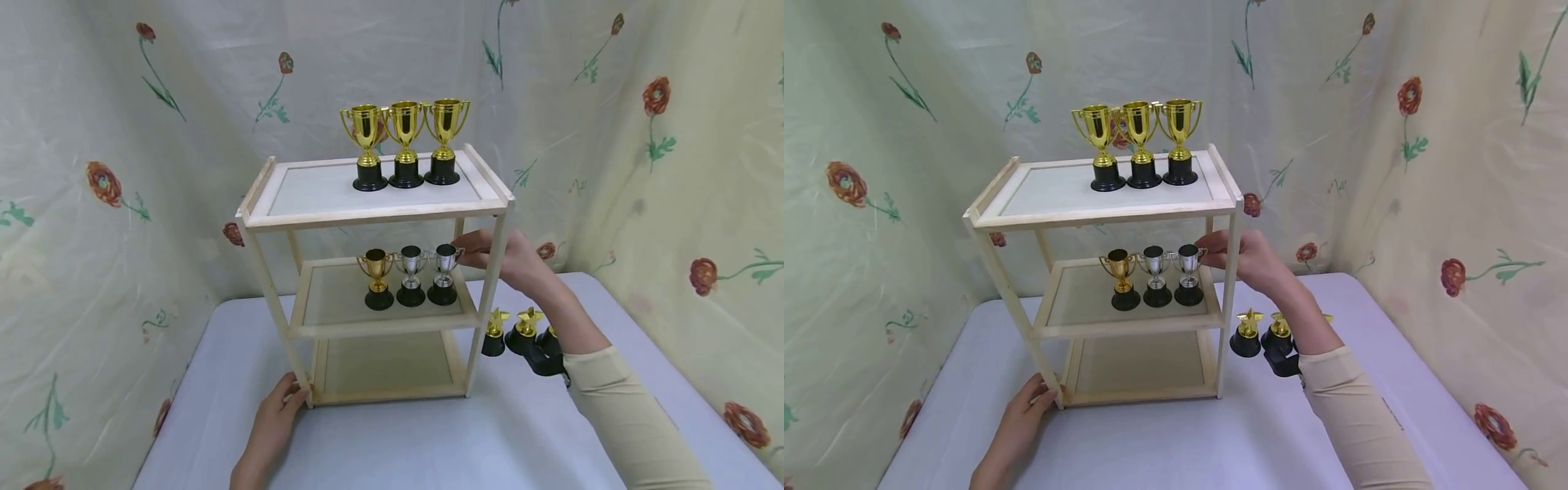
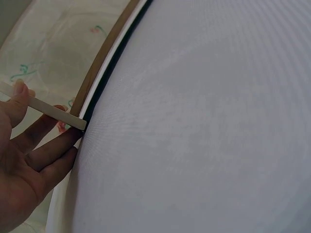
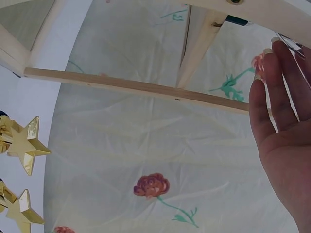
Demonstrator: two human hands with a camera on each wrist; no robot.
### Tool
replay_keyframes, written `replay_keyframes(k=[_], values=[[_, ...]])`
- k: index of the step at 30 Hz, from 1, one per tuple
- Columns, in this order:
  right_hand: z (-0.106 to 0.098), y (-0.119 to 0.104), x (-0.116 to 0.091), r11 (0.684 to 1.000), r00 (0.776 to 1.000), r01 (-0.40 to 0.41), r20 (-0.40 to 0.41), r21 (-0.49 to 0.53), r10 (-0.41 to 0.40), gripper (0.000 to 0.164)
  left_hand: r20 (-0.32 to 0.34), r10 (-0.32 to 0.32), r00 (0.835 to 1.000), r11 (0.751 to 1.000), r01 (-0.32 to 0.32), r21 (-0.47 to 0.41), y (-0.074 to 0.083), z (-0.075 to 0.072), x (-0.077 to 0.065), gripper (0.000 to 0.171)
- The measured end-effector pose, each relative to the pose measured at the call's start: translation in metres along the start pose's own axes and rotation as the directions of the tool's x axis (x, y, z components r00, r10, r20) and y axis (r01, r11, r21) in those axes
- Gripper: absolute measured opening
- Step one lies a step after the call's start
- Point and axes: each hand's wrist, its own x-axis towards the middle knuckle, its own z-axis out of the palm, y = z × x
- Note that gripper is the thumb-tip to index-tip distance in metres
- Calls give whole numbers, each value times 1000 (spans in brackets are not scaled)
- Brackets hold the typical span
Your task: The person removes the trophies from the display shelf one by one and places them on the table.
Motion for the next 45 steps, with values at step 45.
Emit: replay_keyframes(k=[45], values=[[-19,15,-31,993,952,-43,-296,109,73,14,15,-1,1000,1000,1,18,0,1,-1,28]])
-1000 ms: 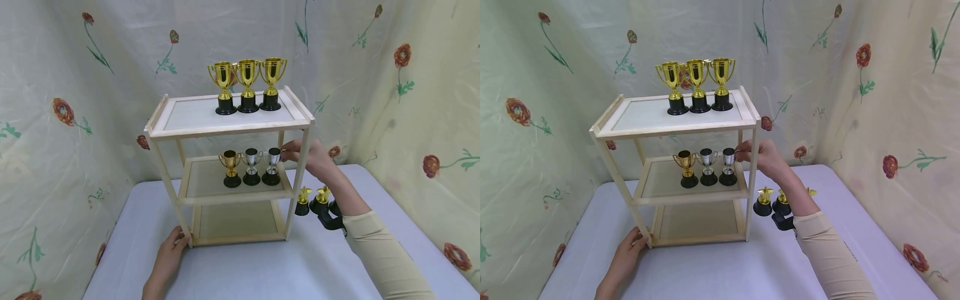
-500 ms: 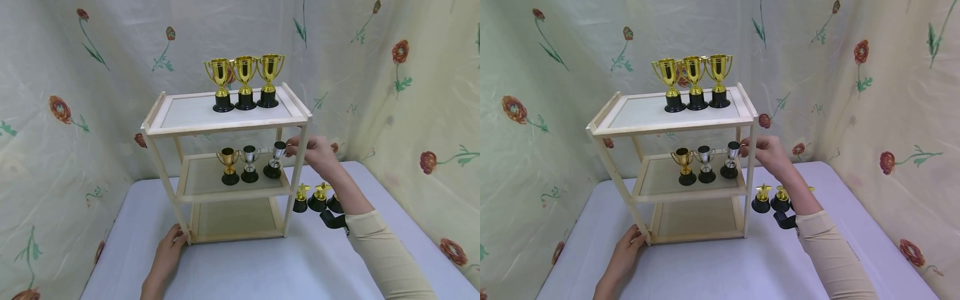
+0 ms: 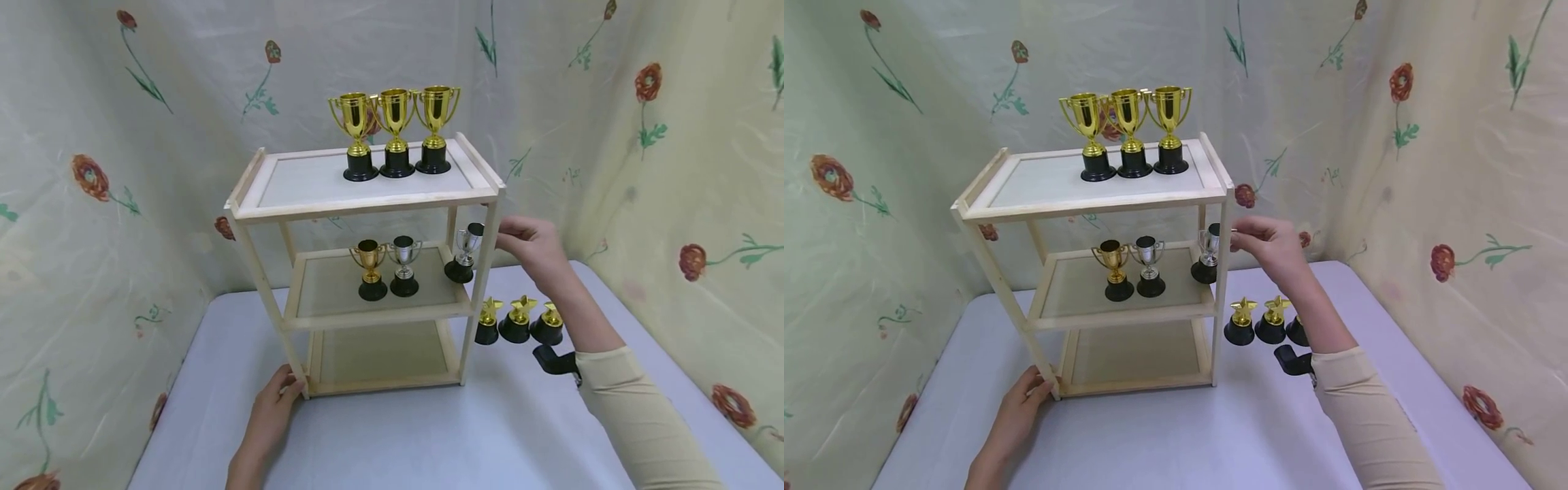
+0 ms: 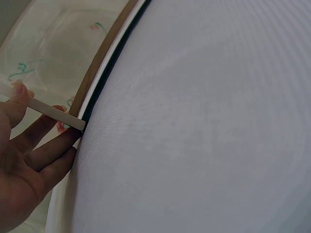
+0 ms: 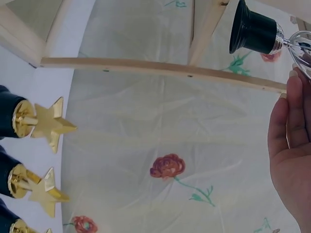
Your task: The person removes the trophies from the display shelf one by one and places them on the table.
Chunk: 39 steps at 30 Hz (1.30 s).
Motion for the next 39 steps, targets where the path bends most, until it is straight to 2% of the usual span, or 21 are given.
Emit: replay_keyframes(k=[8,16,22,25,32,36,39], values=[[-7,9,-9,1000,1000,3,6,-2,-3,21,-7,-4,1000,1000,4,0,1,-1,0,25],[-15,19,-23,999,998,-42,-42,0,42,21,1,-2,1000,1000,2,5,-2,-5,-4,29],[-20,33,-37,995,995,-96,-23,-37,95,25,0,-26,1000,1000,26,0,-3,-6,-5,27],[-21,43,-47,986,990,-144,-3,-80,144,27,5,-25,1000,1000,25,4,-3,-6,-5,28],[-18,76,-63,967,978,-183,63,-175,196,25,6,-7,1000,1000,7,-12,-4,-3,-2,29],[-14,96,-71,954,966,-221,86,-201,242,24,11,0,1000,1000,0,-22,-2,-1,-1,31],[-12,108,-78,955,960,-234,110,-184,257,22,15,-1,1000,1000,1,-23,0,-1,-1,30]])
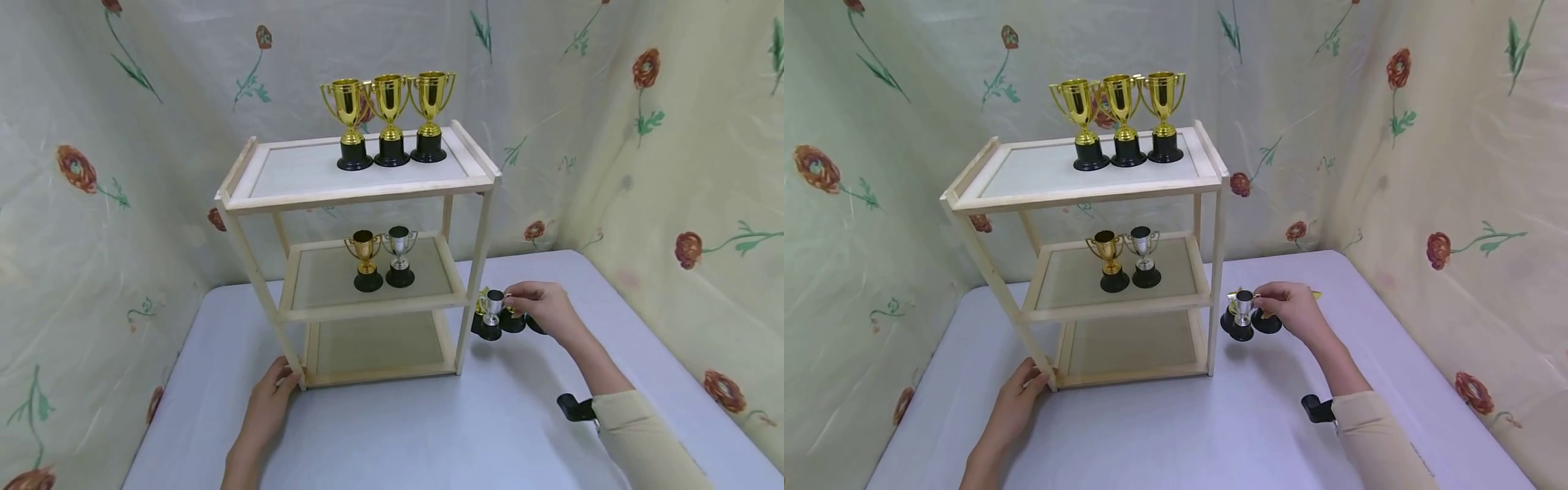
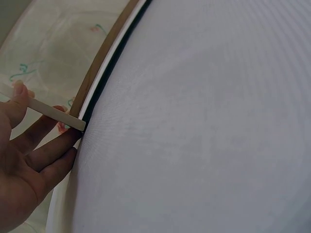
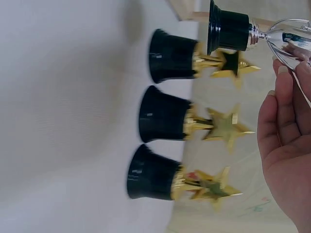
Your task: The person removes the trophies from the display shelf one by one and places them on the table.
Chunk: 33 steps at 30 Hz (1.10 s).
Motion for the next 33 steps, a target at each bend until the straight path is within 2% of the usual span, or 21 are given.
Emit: replay_keyframes(k=[4,14,23,33], values=[[7,13,-4,1000,999,-19,28,22,19,22,-1,-6,1000,1000,6,6,2,-1,0,28],[16,24,-4,995,994,-94,59,-33,96,19,3,-13,1000,1000,13,-6,0,-1,0,27],[20,29,-3,993,993,-98,61,-61,102,18,1,2,1000,1000,-2,-2,0,-1,1,31],[20,34,-4,993,991,-113,69,-45,116,20,-7,-16,1000,1000,16,-10,0,0,1,30]])
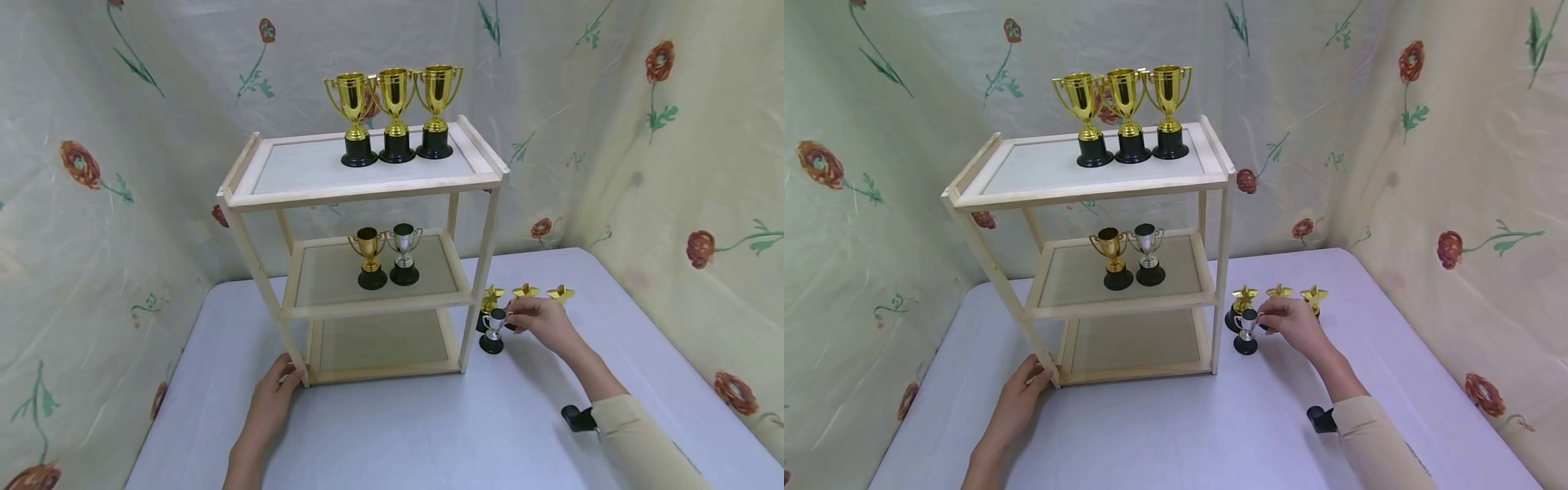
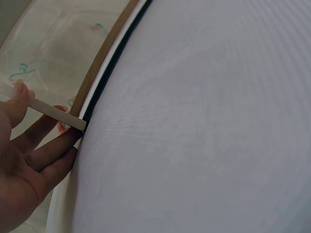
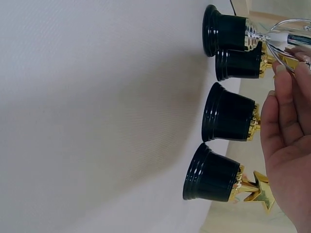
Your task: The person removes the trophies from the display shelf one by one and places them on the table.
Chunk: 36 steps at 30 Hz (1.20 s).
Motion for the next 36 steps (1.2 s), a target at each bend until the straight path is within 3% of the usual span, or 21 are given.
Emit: replay_keyframes(k=[14,20,28,36], values=[[3,6,-2,999,999,24,-22,-24,-25,19,-7,9,1000,1000,-9,3,1,0,0,31],[0,-1,-3,997,1000,24,9,-72,-23,25,-7,17,1000,1000,-17,8,0,-1,2,28],[-15,-14,-4,983,999,47,-18,-177,-52,29,-10,22,1000,1000,-22,5,0,-1,2,26],[-33,-35,-3,986,998,40,-41,-161,-47,32,-8,18,1000,1000,-18,2,-1,-1,3,27]])
